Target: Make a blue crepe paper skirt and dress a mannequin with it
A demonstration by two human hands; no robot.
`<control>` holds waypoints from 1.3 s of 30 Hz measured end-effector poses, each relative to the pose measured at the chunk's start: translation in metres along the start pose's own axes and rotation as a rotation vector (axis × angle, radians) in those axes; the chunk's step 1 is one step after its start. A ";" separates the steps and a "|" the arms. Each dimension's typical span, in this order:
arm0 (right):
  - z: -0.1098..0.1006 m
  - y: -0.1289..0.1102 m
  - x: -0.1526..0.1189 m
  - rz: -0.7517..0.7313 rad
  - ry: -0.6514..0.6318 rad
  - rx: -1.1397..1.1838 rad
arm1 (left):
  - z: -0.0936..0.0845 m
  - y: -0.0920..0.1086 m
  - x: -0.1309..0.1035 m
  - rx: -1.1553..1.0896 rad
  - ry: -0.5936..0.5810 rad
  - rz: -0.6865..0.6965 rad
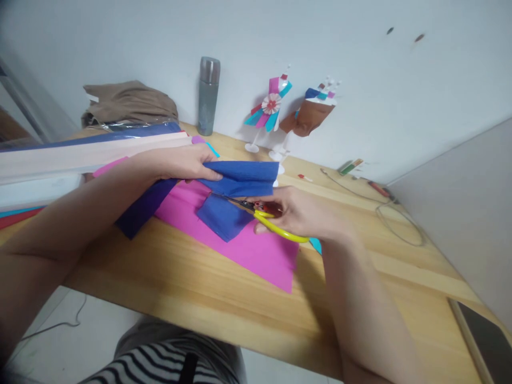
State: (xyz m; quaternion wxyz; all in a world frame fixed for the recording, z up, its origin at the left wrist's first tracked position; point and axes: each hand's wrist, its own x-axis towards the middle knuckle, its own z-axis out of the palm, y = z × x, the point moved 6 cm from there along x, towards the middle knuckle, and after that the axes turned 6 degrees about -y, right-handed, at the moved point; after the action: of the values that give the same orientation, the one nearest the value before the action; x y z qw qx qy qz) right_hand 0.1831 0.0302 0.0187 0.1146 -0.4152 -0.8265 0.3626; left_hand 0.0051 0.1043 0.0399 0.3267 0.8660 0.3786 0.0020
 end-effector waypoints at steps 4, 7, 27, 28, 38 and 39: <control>0.003 0.000 0.002 0.020 -0.041 0.065 | 0.001 -0.004 0.004 -0.041 0.000 0.011; 0.003 0.003 0.002 0.031 -0.048 0.020 | 0.001 -0.007 0.006 -0.104 0.011 0.025; 0.003 0.000 0.002 0.019 -0.039 0.102 | -0.002 -0.003 0.000 -0.274 0.155 0.031; 0.004 0.000 0.003 0.025 -0.041 0.099 | -0.002 -0.003 0.001 -0.263 0.160 0.023; 0.007 -0.005 0.006 -0.026 -0.111 -0.071 | -0.005 0.005 -0.002 -0.075 0.130 0.000; 0.008 -0.003 0.005 -0.021 -0.119 -0.093 | -0.004 0.007 -0.003 -0.069 0.143 0.012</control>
State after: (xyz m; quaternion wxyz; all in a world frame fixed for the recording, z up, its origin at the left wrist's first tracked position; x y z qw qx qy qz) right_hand 0.1736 0.0288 0.0145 0.0497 -0.3893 -0.8519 0.3467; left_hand 0.0064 0.1017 0.0479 0.3284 0.8542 0.3954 0.0789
